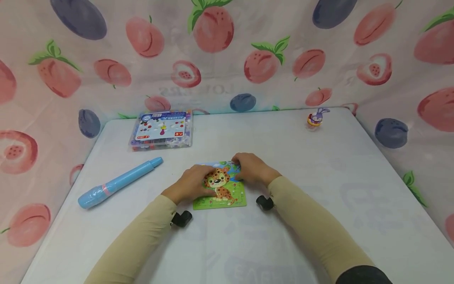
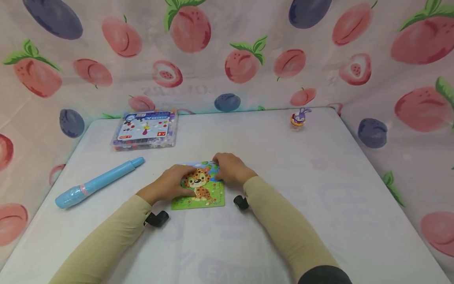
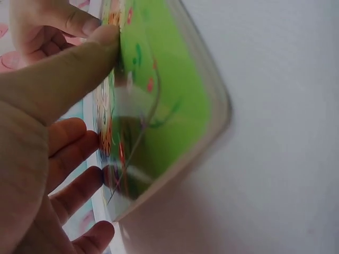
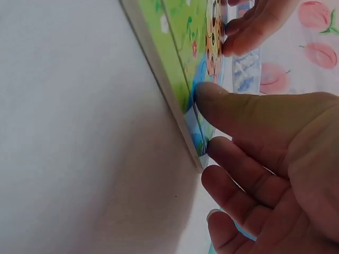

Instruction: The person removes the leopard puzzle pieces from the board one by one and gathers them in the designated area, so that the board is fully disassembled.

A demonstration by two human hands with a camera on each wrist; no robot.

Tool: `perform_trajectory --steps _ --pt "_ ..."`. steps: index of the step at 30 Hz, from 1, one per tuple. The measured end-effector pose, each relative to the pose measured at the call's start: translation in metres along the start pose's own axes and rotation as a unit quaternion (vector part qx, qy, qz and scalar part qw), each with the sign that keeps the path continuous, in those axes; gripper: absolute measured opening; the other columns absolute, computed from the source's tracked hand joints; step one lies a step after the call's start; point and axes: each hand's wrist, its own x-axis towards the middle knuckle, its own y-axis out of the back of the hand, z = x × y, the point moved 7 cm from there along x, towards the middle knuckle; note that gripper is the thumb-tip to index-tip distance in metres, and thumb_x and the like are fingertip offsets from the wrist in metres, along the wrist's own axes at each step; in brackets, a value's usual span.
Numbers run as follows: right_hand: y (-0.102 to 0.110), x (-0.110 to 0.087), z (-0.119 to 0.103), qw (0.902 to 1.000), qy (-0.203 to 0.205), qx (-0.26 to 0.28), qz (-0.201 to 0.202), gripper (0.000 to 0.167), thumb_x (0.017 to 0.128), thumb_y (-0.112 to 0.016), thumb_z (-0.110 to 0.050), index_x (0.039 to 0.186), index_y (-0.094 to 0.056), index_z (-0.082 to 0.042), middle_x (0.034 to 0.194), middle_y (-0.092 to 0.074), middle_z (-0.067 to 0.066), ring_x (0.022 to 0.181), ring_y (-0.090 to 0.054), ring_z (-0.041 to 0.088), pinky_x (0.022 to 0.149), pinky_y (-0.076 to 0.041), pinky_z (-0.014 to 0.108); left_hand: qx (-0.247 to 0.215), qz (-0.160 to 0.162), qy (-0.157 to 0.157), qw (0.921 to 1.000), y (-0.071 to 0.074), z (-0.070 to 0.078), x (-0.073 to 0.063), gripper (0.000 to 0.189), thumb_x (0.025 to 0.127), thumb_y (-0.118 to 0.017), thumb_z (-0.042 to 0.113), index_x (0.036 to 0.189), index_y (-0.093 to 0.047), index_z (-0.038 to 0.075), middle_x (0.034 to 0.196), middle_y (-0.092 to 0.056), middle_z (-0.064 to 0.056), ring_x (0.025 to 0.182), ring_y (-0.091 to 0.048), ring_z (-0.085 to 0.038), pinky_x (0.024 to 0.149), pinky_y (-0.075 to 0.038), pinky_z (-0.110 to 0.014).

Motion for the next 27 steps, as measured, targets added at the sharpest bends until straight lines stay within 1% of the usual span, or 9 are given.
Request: perform_trajectory --steps 3,5,10,14,18,22,27 --pt "0.0007 -0.0005 -0.0007 0.9999 -0.014 -0.007 -0.001 0.051 0.089 -0.076 -0.013 0.135 -0.056 -0.003 0.132 -0.061 0.010 0.125 -0.053 0.025 0.110 -0.040 0.039 -0.007 -0.008 0.002 0.9999 -0.0006 0.0004 0.0014 0.078 0.081 -0.085 0.033 0.146 -0.051 0.007 0.143 -0.053 -0.011 0.134 -0.042 -0.034 0.110 -0.032 -0.056" --pt "0.0012 -0.0005 -0.0011 0.9999 -0.017 -0.002 0.000 0.050 0.089 -0.076 -0.012 0.135 -0.057 -0.003 0.131 -0.061 0.010 0.125 -0.053 0.026 0.109 -0.040 0.039 -0.010 -0.014 0.004 0.9999 -0.0008 0.0007 0.0024 0.079 0.081 -0.086 0.033 0.147 -0.050 0.008 0.144 -0.053 -0.010 0.134 -0.041 -0.034 0.109 -0.031 -0.058" --pt "0.0010 0.0013 0.0000 0.9998 -0.008 0.020 -0.003 0.051 0.088 -0.076 -0.008 0.135 -0.056 -0.001 0.132 -0.060 0.012 0.126 -0.052 0.027 0.110 -0.039 0.040 -0.005 -0.026 0.005 0.9996 -0.0007 0.0021 0.0054 0.079 0.081 -0.086 0.032 0.147 -0.049 0.008 0.144 -0.053 -0.010 0.134 -0.041 -0.034 0.110 -0.031 -0.057" --pt "-0.0004 0.0033 0.0000 0.9994 0.004 0.029 -0.017 0.053 0.088 -0.076 -0.006 0.137 -0.055 0.001 0.133 -0.058 0.014 0.127 -0.051 0.028 0.111 -0.038 0.040 -0.002 -0.033 0.007 0.9994 -0.0002 0.0043 0.0061 0.079 0.081 -0.086 0.032 0.147 -0.049 0.007 0.144 -0.053 -0.010 0.134 -0.041 -0.035 0.109 -0.032 -0.057" --pt "-0.0020 0.0054 -0.0014 0.9995 0.014 0.015 -0.025 0.056 0.087 -0.076 -0.006 0.138 -0.054 0.000 0.131 -0.055 0.015 0.122 -0.050 0.028 0.109 -0.040 0.040 0.005 -0.036 0.010 0.9993 0.0004 0.0052 0.0055 0.079 0.081 -0.086 0.033 0.147 -0.050 0.008 0.144 -0.053 -0.010 0.134 -0.042 -0.035 0.108 -0.034 -0.058" --pt "-0.0016 0.0054 -0.0021 0.9997 0.016 0.001 -0.017 0.057 0.086 -0.076 -0.006 0.138 -0.055 -0.002 0.127 -0.049 0.017 0.116 -0.049 0.028 0.106 -0.041 0.040 0.007 -0.035 0.009 0.9993 0.0009 0.0062 0.0054 0.078 0.081 -0.086 0.033 0.146 -0.050 0.008 0.144 -0.053 -0.010 0.133 -0.042 -0.036 0.108 -0.034 -0.058" --pt "-0.0020 0.0035 -0.0023 0.9997 0.018 0.014 -0.008 0.053 0.087 -0.074 -0.005 0.137 -0.057 -0.003 0.125 -0.046 0.015 0.112 -0.049 0.026 0.104 -0.042 0.039 0.009 -0.033 0.012 0.9994 0.0012 0.0062 0.0048 0.079 0.081 -0.086 0.032 0.147 -0.050 0.008 0.143 -0.053 -0.010 0.133 -0.042 -0.035 0.107 -0.034 -0.058"
